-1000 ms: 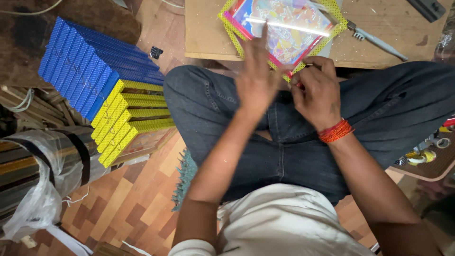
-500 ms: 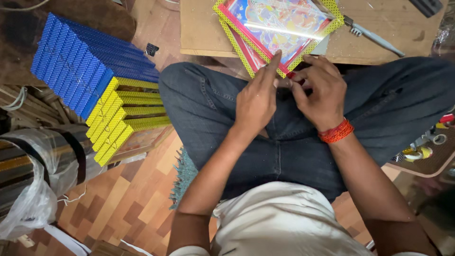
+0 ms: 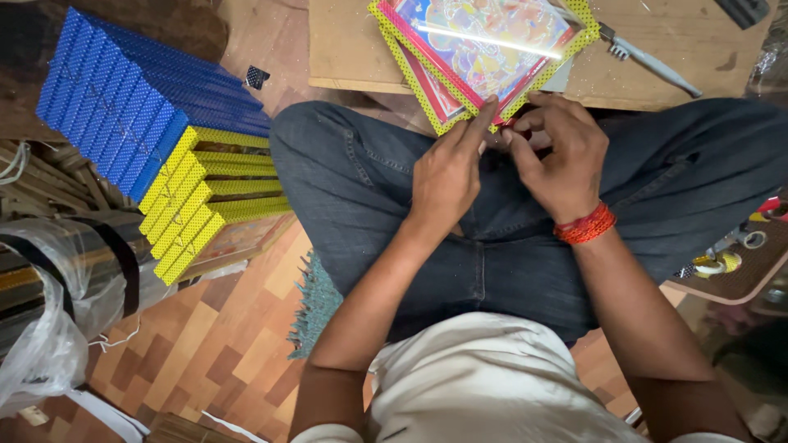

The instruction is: The person sits cross-legged and repeatedly applies red tape to the edges of small framed pictures with yellow borders. They smooth the tape along each side, then stack the finished frames on a nearby pile.

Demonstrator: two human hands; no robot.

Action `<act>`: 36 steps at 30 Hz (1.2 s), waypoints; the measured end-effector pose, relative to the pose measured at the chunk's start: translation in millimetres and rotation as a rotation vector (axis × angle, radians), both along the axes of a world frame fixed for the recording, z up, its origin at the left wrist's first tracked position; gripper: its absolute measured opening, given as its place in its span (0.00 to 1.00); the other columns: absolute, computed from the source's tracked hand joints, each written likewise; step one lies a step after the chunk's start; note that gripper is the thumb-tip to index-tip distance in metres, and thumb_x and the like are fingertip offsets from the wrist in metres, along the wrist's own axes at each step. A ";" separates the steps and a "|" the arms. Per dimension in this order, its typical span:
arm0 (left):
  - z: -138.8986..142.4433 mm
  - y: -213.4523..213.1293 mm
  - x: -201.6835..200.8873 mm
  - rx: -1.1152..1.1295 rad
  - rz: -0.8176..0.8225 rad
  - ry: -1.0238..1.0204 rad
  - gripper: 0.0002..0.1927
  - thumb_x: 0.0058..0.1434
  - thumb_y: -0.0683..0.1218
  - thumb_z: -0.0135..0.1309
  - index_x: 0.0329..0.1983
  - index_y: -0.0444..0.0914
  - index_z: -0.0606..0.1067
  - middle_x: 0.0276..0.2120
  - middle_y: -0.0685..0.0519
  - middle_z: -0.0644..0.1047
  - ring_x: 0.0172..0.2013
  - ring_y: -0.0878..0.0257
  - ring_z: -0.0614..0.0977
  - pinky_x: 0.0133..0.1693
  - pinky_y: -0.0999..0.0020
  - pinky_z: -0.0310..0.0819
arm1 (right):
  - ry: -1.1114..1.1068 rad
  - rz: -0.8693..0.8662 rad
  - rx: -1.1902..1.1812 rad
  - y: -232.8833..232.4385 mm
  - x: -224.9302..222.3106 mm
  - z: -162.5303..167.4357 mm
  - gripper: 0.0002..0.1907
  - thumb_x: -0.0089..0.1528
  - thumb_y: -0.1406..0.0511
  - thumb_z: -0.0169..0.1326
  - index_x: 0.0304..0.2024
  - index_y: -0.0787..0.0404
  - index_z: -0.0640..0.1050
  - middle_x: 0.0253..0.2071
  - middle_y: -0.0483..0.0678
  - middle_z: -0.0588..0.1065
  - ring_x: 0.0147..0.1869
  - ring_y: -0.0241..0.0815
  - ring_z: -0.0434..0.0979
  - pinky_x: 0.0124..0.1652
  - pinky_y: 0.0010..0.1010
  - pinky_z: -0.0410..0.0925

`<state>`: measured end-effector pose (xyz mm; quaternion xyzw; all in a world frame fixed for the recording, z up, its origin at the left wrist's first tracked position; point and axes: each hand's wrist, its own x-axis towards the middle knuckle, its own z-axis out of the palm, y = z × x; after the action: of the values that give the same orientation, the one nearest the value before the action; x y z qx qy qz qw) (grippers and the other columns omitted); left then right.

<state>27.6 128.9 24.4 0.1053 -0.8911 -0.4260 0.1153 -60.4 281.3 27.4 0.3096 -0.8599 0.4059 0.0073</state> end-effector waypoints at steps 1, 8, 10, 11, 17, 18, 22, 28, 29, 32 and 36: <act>-0.2 -0.6 0.0 0.003 0.000 -0.015 0.30 0.68 0.36 0.50 0.72 0.47 0.65 0.48 0.48 0.78 0.46 0.48 0.82 0.44 0.54 0.77 | 0.052 0.019 0.011 -0.5 -0.3 0.4 0.07 0.61 0.72 0.68 0.40 0.66 0.81 0.45 0.54 0.81 0.60 0.50 0.82 0.62 0.42 0.74; -4.1 -1.0 4.4 -0.079 0.005 -0.054 0.33 0.64 0.34 0.49 0.73 0.46 0.66 0.46 0.49 0.78 0.46 0.48 0.82 0.43 0.54 0.77 | -0.214 -0.050 -0.129 4.1 -1.6 -5.3 0.10 0.61 0.72 0.67 0.41 0.67 0.78 0.48 0.55 0.81 0.55 0.48 0.81 0.54 0.39 0.74; -4.3 -0.4 8.6 -0.101 0.011 -0.039 0.33 0.64 0.35 0.50 0.73 0.45 0.66 0.46 0.49 0.77 0.46 0.48 0.82 0.44 0.54 0.77 | -0.510 -0.143 -0.329 6.3 -9.9 -13.6 0.11 0.64 0.71 0.66 0.42 0.67 0.75 0.45 0.50 0.81 0.49 0.39 0.81 0.52 0.35 0.74; -3.7 -0.7 11.4 -0.104 0.016 -0.024 0.31 0.66 0.36 0.51 0.73 0.45 0.66 0.46 0.48 0.76 0.46 0.48 0.81 0.45 0.54 0.77 | -0.438 -0.136 -0.332 9.1 -17.5 -17.4 0.10 0.66 0.73 0.66 0.43 0.68 0.75 0.44 0.50 0.80 0.48 0.38 0.80 0.51 0.33 0.74; 5.4 -4.5 18.0 0.081 0.101 0.038 0.24 0.68 0.38 0.52 0.67 0.42 0.69 0.55 0.45 0.76 0.52 0.46 0.80 0.50 0.56 0.77 | -0.399 -0.028 -0.385 24.4 -84.9 -29.7 0.08 0.71 0.77 0.60 0.48 0.70 0.73 0.42 0.48 0.78 0.48 0.36 0.82 0.50 0.27 0.74; 7.2 -5.1 17.6 0.126 0.109 0.085 0.22 0.69 0.38 0.51 0.67 0.41 0.69 0.58 0.43 0.75 0.55 0.45 0.80 0.52 0.56 0.77 | -0.424 -0.006 -0.396 25.1 -92.9 -29.2 0.08 0.72 0.77 0.59 0.49 0.70 0.73 0.42 0.47 0.78 0.48 0.36 0.82 0.50 0.26 0.75; 12.0 -11.6 15.2 0.197 0.141 0.120 0.19 0.70 0.39 0.50 0.64 0.39 0.69 0.57 0.42 0.76 0.59 0.45 0.79 0.58 0.56 0.75 | -0.355 0.038 -0.301 27.4 -90.4 -19.5 0.08 0.71 0.77 0.59 0.48 0.71 0.72 0.42 0.48 0.77 0.46 0.35 0.81 0.49 0.25 0.74; 4.8 -71.8 -6.1 0.181 0.186 0.058 0.18 0.75 0.44 0.44 0.65 0.37 0.66 0.57 0.40 0.78 0.59 0.42 0.80 0.57 0.55 0.75 | -0.639 -0.036 -0.266 23.8 -22.1 0.7 0.08 0.69 0.73 0.59 0.48 0.69 0.73 0.41 0.48 0.79 0.45 0.35 0.81 0.48 0.26 0.74; 1.7 -81.7 -14.4 0.150 0.155 0.105 0.18 0.75 0.45 0.43 0.66 0.36 0.64 0.59 0.39 0.77 0.59 0.41 0.80 0.57 0.54 0.75 | -0.664 -0.003 -0.277 19.2 -10.3 2.2 0.08 0.69 0.73 0.58 0.49 0.70 0.74 0.42 0.50 0.80 0.46 0.36 0.81 0.50 0.27 0.74; -8.6 -96.2 -34.3 0.117 0.144 0.202 0.16 0.78 0.44 0.46 0.65 0.34 0.64 0.54 0.41 0.80 0.57 0.46 0.83 0.55 0.58 0.76 | -0.767 0.027 -0.402 1.7 13.5 5.1 0.14 0.67 0.72 0.58 0.54 0.69 0.75 0.46 0.50 0.81 0.49 0.35 0.82 0.52 0.27 0.74; -19.7 -71.4 -31.4 0.841 0.166 0.111 0.18 0.72 0.43 0.52 0.63 0.35 0.71 0.30 0.51 0.76 0.29 0.68 0.75 0.31 0.73 0.66 | -0.483 -0.094 -0.353 -9.0 23.7 14.7 0.12 0.66 0.74 0.63 0.52 0.71 0.79 0.46 0.53 0.80 0.47 0.37 0.80 0.48 0.28 0.73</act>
<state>-3.8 57.5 4.7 0.1914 -0.6209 -0.7464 0.1439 -36.7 272.3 42.1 0.1578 -0.7663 0.6100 -0.1252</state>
